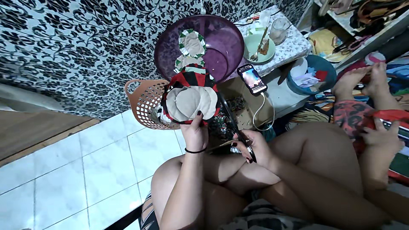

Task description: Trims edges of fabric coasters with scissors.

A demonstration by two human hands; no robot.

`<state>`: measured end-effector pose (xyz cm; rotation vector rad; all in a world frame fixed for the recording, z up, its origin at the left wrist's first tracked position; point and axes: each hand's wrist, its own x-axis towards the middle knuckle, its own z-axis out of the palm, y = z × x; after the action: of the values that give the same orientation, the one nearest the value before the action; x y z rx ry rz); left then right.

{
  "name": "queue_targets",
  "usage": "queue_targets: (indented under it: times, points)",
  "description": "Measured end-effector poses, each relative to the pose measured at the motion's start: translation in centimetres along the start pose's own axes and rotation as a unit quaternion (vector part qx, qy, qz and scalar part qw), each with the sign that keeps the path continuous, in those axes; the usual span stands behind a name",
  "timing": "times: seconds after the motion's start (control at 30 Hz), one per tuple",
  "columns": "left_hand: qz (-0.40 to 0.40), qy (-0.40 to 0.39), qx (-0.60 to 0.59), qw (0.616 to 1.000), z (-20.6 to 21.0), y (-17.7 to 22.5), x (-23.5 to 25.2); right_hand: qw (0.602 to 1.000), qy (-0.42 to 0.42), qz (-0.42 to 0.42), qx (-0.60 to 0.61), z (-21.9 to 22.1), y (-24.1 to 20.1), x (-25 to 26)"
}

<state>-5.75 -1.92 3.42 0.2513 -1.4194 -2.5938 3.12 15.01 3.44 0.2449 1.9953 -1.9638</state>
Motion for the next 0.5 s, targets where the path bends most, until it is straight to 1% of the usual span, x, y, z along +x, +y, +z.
queue_targets:
  times: [0.2, 0.4, 0.5]
  points:
    - [0.004, -0.005, 0.011, 1.0, -0.31, 0.32, 0.22, 1.0, 0.005, -0.02, -0.01, 0.05, 0.31, -0.06]
    - [-0.007, -0.002, 0.018, 1.0, -0.38, 0.54, 0.24, 1.0, 0.013, -0.002, -0.003, 0.24, 0.21, -0.17]
    - [-0.008, 0.0, 0.019, 1.0, -0.4, 0.56, 0.28, 1.0, -0.001, 0.015, 0.002, 0.19, 0.24, -0.11]
